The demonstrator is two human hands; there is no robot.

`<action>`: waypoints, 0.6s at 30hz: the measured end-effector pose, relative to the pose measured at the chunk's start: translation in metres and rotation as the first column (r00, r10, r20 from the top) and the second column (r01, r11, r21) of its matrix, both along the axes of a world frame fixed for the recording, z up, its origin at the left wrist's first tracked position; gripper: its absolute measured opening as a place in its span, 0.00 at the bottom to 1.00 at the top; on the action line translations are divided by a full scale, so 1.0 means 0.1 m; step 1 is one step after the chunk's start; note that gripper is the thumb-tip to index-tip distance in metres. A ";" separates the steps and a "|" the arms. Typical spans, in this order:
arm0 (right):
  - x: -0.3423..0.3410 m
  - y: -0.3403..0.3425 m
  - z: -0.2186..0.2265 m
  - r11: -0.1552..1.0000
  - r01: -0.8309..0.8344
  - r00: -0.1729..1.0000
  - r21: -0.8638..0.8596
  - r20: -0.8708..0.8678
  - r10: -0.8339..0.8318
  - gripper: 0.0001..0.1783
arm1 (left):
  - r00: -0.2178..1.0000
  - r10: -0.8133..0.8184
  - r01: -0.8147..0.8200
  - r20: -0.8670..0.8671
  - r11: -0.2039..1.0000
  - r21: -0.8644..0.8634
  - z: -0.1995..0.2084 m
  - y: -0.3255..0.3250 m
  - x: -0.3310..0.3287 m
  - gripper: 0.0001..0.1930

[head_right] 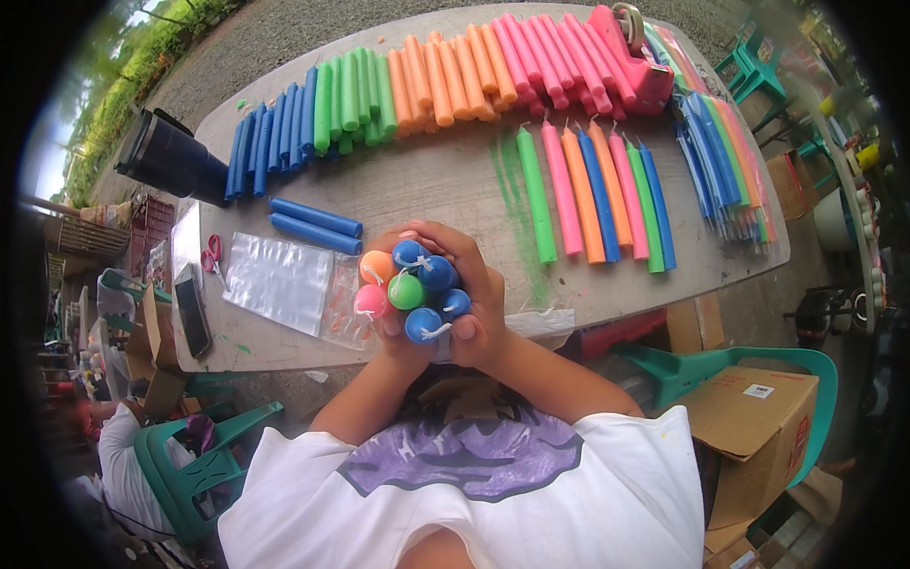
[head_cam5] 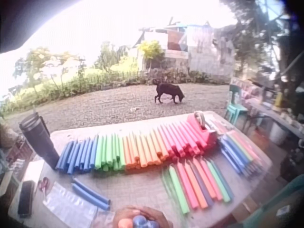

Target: The person gathers small cylindrical candles of various colors from a table and bundles them together by hand. They repeatedly pick up candles, twist them into small bunches, and hold the clusters in their hands. The process continues with different color combinations throughout the clip.

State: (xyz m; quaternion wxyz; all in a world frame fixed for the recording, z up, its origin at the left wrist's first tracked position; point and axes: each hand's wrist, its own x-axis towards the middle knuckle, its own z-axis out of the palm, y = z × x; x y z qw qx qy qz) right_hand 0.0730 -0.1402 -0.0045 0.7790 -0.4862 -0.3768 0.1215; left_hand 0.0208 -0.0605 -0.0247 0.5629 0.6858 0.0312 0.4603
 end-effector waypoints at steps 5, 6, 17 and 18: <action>0.08 0.01 -0.11 0.989 0.138 0.960 -0.057 0.253 -0.119 0.50 | 0.997 0.052 -0.056 0.054 0.996 0.070 -0.12 0.05 0.05 0.36; 0.10 0.03 -0.11 0.975 0.214 0.922 -0.062 0.343 -0.180 0.47 | 0.999 0.022 -0.019 0.043 0.998 -0.067 -0.06 -0.03 0.04 0.36; 0.05 0.04 -0.15 0.965 0.259 0.918 -0.031 0.318 -0.236 0.45 | 0.996 -0.081 0.072 -0.037 0.977 -0.200 -0.11 -0.09 -0.08 0.36; 0.03 0.04 -0.18 0.973 0.231 0.933 -0.018 0.287 -0.217 0.45 | 0.995 -0.090 0.079 -0.041 0.972 -0.223 -0.10 -0.10 -0.08 0.36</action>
